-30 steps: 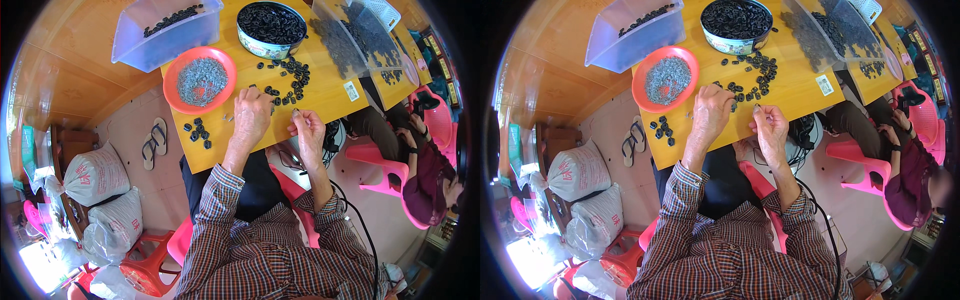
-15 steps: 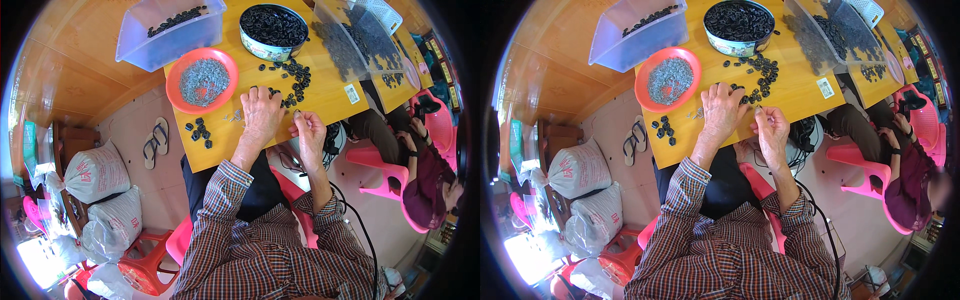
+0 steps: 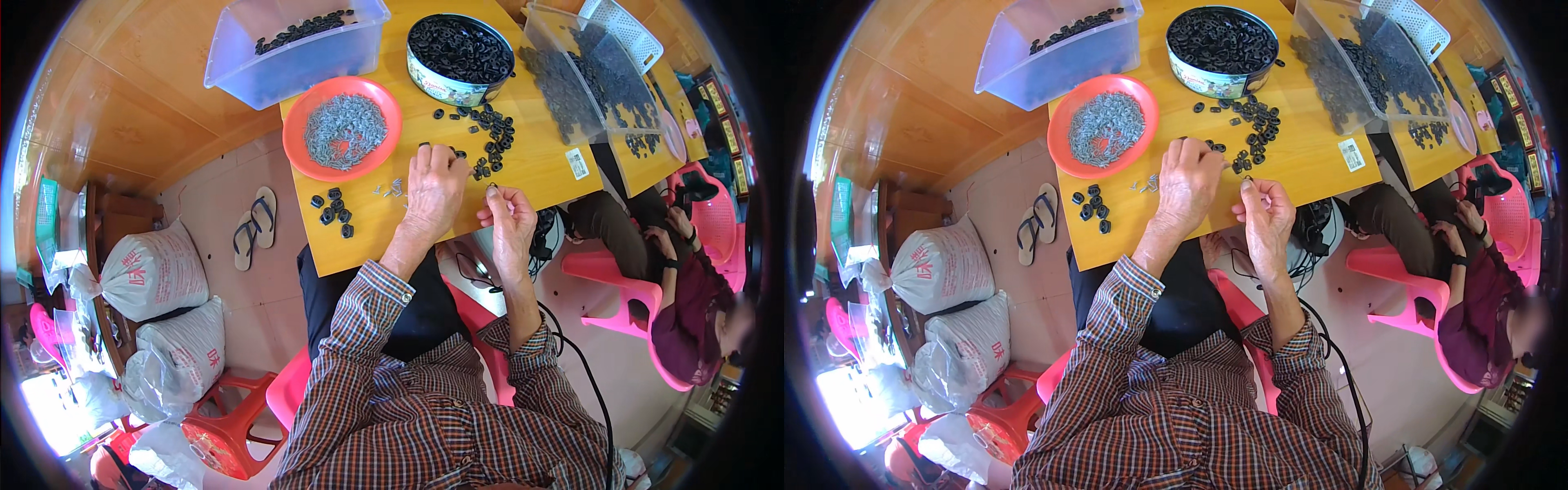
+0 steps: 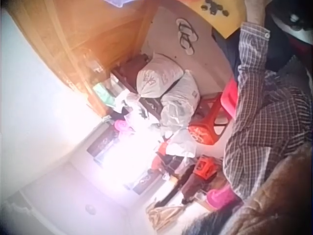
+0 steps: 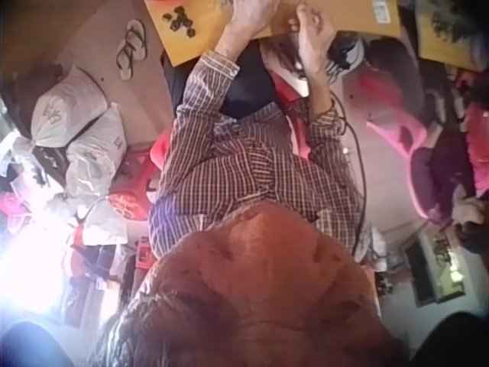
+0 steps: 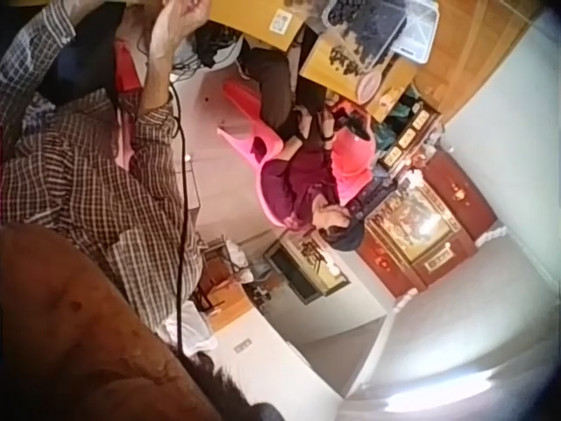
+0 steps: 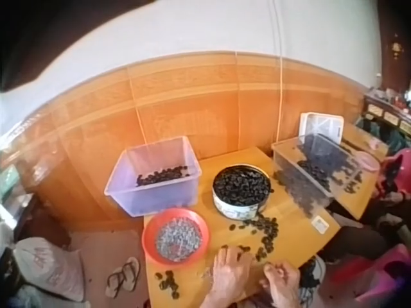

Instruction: Manually assembling small black plastic components by hand at a table.

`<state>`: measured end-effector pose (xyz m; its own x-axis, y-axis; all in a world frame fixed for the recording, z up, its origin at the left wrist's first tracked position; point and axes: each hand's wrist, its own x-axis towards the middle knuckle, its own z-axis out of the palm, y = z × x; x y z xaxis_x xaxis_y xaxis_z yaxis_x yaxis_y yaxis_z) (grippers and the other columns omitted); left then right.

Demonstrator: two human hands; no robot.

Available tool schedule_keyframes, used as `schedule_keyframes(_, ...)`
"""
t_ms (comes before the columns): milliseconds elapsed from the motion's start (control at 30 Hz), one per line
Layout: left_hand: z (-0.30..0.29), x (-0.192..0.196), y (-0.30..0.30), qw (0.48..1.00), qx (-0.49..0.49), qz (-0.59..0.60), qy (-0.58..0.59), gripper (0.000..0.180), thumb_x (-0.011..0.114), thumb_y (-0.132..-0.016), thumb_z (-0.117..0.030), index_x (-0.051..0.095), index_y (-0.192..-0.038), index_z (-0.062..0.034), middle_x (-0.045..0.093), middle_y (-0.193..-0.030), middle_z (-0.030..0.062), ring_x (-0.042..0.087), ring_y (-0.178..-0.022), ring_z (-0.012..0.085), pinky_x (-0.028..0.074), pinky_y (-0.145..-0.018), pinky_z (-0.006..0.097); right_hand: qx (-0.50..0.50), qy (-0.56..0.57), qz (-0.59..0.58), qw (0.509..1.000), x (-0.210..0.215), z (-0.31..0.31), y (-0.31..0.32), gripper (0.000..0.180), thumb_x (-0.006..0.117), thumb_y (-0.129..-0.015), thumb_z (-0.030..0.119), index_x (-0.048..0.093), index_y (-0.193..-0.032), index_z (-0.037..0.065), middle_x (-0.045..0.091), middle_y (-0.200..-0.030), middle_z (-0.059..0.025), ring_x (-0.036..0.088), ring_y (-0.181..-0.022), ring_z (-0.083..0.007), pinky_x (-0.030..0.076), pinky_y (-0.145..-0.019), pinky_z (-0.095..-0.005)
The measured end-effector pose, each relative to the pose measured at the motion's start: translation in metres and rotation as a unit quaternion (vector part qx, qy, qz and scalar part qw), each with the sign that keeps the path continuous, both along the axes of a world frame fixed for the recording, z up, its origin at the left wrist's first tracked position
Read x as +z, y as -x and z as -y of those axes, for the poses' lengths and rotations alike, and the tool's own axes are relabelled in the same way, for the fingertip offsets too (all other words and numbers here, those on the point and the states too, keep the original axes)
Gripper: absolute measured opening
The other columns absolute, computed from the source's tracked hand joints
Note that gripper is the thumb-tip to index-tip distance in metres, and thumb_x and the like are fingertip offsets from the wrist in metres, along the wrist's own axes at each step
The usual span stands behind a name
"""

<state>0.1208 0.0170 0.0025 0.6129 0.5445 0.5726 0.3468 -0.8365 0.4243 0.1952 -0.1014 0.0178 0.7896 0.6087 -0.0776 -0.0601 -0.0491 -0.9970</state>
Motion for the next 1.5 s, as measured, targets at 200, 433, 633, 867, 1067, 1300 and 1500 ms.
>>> schedule_keyframes(200, 0.014, 0.008, 0.026, 0.728, -0.069, 0.297, 0.614, 0.017, 0.055, -0.093, -0.01, 0.065, -0.103, 0.0, 0.066, -0.082, 0.0105, 0.063, -0.065, 0.0168, 0.053, -0.058, 0.027, 0.008, -0.03, -0.027, 0.999, 0.008, 0.001, 0.009, 0.017, 0.062, -0.09, 0.019, 0.06, -0.088, 0.003, 0.06, -0.075, -0.0018, 0.055, -0.059, -0.0071, 0.042, -0.054, -0.0202)
schedule_keyframes(433, 0.031, -0.001, 0.073, 0.552, -0.132, 0.391, 0.725, 0.023, 0.051, -0.097, -0.015, 0.06, -0.112, -0.0001, 0.067, -0.089, 0.0121, 0.066, -0.072, 0.0172, 0.055, -0.062, 0.028, 0.064, -0.055, -0.059, 0.995, 0.02, -0.002, 0.038, 0.015, 0.064, -0.089, 0.017, 0.06, -0.088, 0.002, 0.063, -0.078, -0.0048, 0.054, -0.058, -0.0078, 0.04, -0.052, -0.0207)
schedule_keyframes(633, 0.037, -0.002, 0.095, 0.501, -0.145, 0.412, 0.748, 0.021, 0.048, -0.098, -0.014, 0.06, -0.107, 0.0003, 0.068, -0.087, 0.0138, 0.066, -0.069, 0.018, 0.057, -0.06, 0.03, 0.086, -0.054, -0.053, 0.993, 0.023, -0.005, 0.057, 0.016, 0.064, -0.089, 0.016, 0.059, -0.088, 0.001, 0.064, -0.08, -0.0054, 0.053, -0.057, -0.0069, 0.039, -0.051, -0.0208)
schedule_keyframes(867, 0.036, -0.002, 0.113, 0.505, -0.139, 0.405, 0.749, 0.022, 0.049, -0.098, -0.015, 0.06, -0.107, 0.0011, 0.068, -0.086, 0.0131, 0.066, -0.066, 0.0169, 0.057, -0.059, 0.029, 0.117, -0.051, -0.026, 0.992, 0.023, -0.01, 0.072, 0.014, 0.064, -0.089, 0.014, 0.061, -0.09, 0.0, 0.066, -0.083, -0.0072, 0.053, -0.057, -0.0062, 0.038, -0.05, -0.0183)
schedule_keyframes(1067, 0.037, -0.014, 0.117, 0.512, -0.142, 0.411, 0.741, 0.022, 0.05, -0.097, -0.018, 0.06, -0.107, -0.0009, 0.068, -0.089, 0.0122, 0.066, -0.07, 0.0167, 0.055, -0.061, 0.029, 0.126, -0.05, -0.008, 0.991, 0.023, -0.014, 0.081, 0.013, 0.063, -0.089, 0.011, 0.061, -0.091, -0.001, 0.067, -0.083, -0.008, 0.052, -0.056, -0.0055, 0.037, -0.048, -0.0166)
schedule_keyframes(1300, 0.039, -0.018, 0.118, 0.58, -0.102, 0.407, 0.698, 0.017, 0.056, -0.094, -0.012, 0.059, -0.105, 0.0005, 0.067, -0.084, 0.0095, 0.065, -0.067, 0.014, 0.056, -0.057, 0.026, 0.133, -0.04, 0.012, 0.99, 0.019, -0.016, 0.084, 0.013, 0.063, -0.088, 0.01, 0.061, -0.093, -0.002, 0.067, -0.084, -0.0073, 0.053, -0.058, -0.0054, 0.038, -0.05, -0.0169)
schedule_keyframes(1500, 0.039, -0.02, 0.12, 0.581, -0.107, 0.403, 0.699, 0.016, 0.056, -0.094, -0.012, 0.059, -0.102, 0.0011, 0.067, -0.082, 0.0091, 0.066, -0.066, 0.0143, 0.057, -0.057, 0.026, 0.148, -0.042, 0.043, 0.987, 0.017, -0.017, 0.085, 0.012, 0.063, -0.088, 0.009, 0.061, -0.094, -0.002, 0.063, -0.078, -0.0035, 0.053, -0.06, -0.0048, 0.039, -0.052, -0.0169)
